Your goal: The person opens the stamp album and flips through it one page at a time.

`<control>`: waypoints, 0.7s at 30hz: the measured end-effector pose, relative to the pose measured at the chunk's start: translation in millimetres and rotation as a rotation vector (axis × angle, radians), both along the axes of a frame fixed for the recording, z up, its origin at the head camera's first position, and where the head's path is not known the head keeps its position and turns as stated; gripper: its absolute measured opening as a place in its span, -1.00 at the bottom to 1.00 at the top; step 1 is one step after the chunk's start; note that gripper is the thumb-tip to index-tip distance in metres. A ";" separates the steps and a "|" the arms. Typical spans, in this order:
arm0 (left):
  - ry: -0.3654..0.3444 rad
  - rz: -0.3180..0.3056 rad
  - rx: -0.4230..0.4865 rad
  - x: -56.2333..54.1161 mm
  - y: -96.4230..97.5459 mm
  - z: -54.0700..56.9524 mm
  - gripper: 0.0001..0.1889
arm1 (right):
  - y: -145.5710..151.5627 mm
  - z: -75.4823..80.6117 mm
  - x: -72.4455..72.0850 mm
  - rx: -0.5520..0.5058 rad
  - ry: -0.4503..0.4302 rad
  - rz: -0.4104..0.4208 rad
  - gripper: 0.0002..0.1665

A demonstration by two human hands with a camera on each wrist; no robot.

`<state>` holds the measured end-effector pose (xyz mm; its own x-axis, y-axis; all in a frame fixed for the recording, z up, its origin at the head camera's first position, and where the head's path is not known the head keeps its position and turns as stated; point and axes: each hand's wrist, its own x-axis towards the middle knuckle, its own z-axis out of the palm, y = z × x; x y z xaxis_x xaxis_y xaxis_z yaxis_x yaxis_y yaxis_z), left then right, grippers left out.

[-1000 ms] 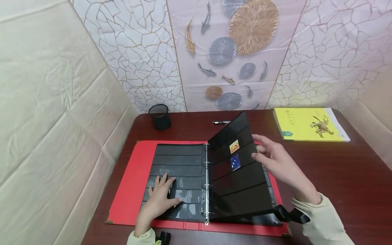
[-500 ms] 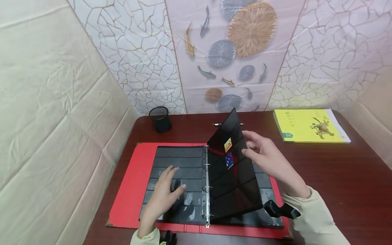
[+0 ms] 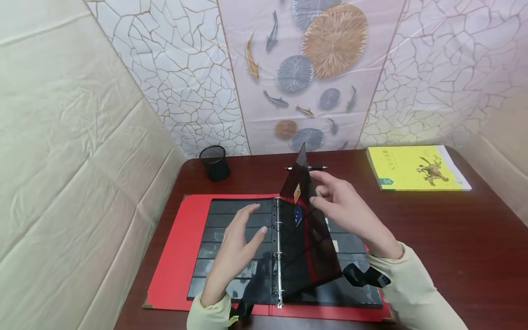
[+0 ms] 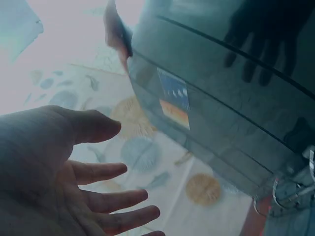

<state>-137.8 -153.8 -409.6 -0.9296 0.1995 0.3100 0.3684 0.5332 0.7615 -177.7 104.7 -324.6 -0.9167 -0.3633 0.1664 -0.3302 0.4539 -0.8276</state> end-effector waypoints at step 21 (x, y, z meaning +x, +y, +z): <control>0.196 -0.252 0.113 14.1 18.7 41.6 -0.49 | -40.4 10.6 -1.8 0.021 0.047 0.102 -0.18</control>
<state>-123.6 -135.1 -368.0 -0.7759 0.3694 0.5114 0.6232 0.3227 0.7124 -179.5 64.2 -313.9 -0.8663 -0.4578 0.1999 -0.4135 0.4328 -0.8010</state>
